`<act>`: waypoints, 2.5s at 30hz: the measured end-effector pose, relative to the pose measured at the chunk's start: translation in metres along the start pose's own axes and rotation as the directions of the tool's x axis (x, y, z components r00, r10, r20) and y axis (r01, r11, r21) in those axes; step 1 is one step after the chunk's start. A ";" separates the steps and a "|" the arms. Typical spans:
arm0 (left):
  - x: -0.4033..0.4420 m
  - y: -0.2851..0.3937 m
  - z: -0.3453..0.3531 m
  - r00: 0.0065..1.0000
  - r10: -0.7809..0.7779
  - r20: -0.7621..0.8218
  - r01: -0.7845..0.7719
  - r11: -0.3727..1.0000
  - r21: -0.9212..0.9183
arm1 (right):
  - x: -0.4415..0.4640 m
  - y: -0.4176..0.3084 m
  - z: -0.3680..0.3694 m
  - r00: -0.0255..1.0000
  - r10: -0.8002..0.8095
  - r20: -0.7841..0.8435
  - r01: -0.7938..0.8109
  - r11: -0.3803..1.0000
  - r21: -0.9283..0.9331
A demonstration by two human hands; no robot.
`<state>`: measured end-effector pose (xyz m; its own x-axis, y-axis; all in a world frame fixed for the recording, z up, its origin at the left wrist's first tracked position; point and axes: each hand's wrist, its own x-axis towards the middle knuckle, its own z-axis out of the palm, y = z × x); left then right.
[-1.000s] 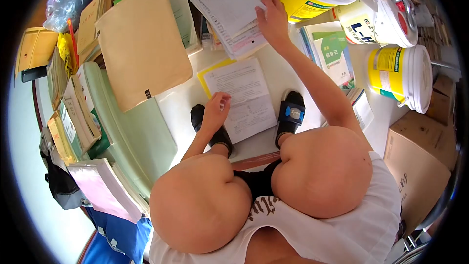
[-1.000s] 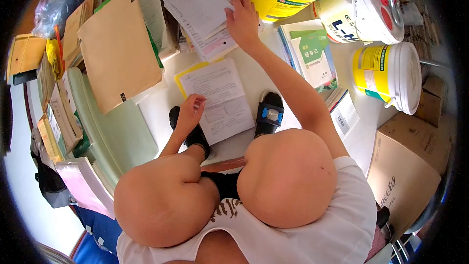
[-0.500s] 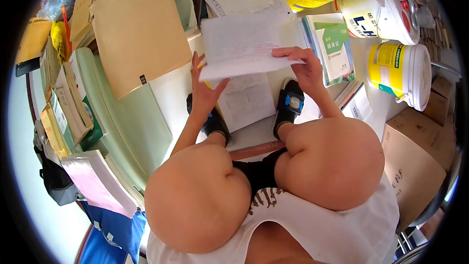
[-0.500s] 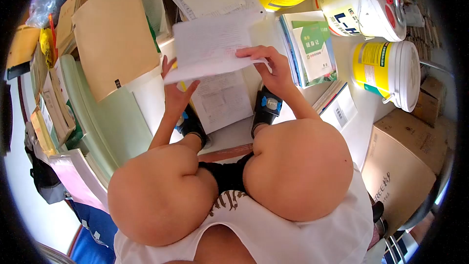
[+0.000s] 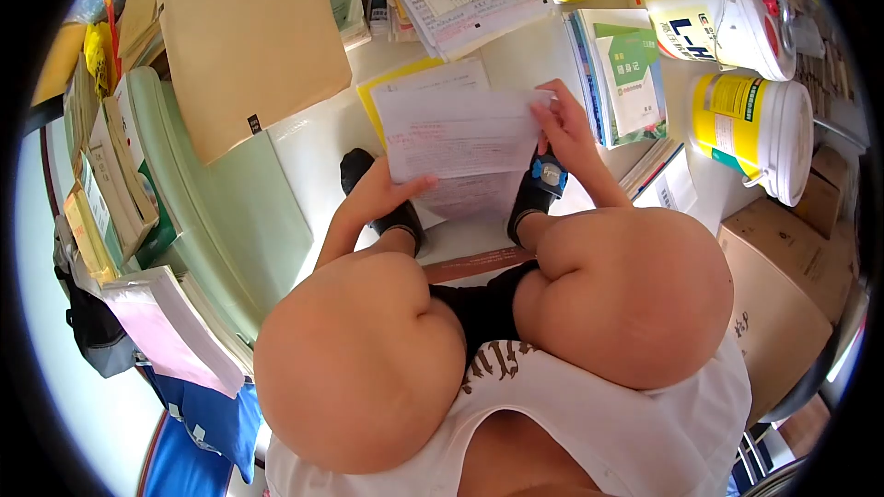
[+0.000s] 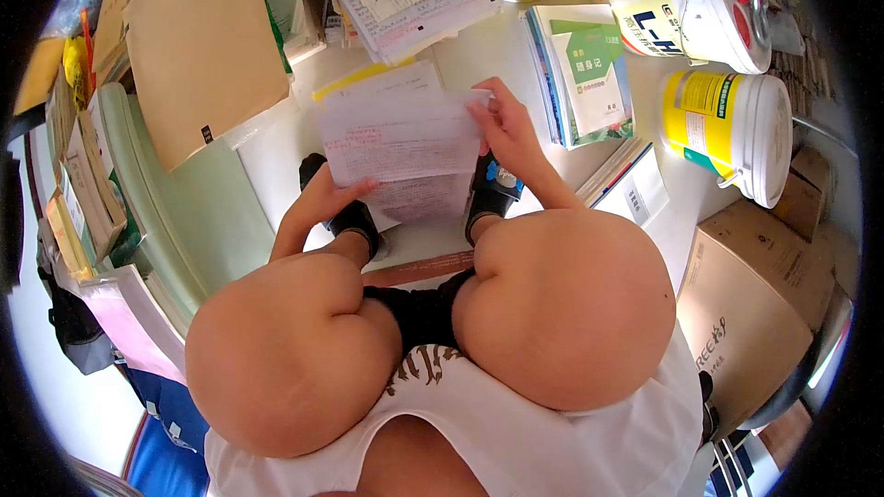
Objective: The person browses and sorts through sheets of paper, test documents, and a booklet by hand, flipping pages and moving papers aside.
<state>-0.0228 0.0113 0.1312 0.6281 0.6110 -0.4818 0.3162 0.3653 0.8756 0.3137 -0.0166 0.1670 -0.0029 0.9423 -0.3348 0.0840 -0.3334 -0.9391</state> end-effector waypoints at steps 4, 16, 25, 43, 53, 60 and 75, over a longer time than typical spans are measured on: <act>0.011 -0.045 0.006 0.988 -0.148 -0.036 0.143 0.981 -0.130 | 0.030 0.042 0.022 0.990 0.126 -0.064 -0.131 0.989 -0.065; 0.032 -0.064 0.004 0.896 -0.246 -0.370 0.308 0.944 0.120 | 0.072 0.010 0.032 0.967 -0.216 -0.131 0.065 0.715 -0.697; 0.029 -0.065 0.009 0.879 -0.232 -0.417 0.226 0.972 -0.065 | 0.169 -0.038 -0.001 0.725 -0.686 0.062 0.431 0.382 -0.817; 0.024 -0.052 -0.002 0.851 0.027 -0.524 0.064 0.986 0.156 | 0.248 -0.024 0.014 0.642 -0.714 0.279 0.601 0.242 -0.762; 0.036 -0.007 -0.005 0.902 0.017 -0.431 -0.119 0.970 -0.211 | 0.146 -0.060 -0.005 0.757 -0.535 -0.376 0.401 0.834 -0.379; 0.011 0.049 -0.015 0.425 0.784 -0.451 -0.414 0.612 0.673 | 0.064 -0.077 0.018 0.810 -0.304 -0.502 0.349 0.937 -0.006; 0.039 0.084 0.016 0.992 0.066 -0.103 -0.082 0.984 -0.159 | 0.030 -0.074 0.073 0.848 -0.514 0.133 0.518 0.855 0.001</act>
<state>0.0399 0.0546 0.1861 0.5710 0.7030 -0.4241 0.1469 0.4207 0.8952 0.2345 0.0343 0.2207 -0.1777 0.9659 0.1884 0.0695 0.2032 -0.9767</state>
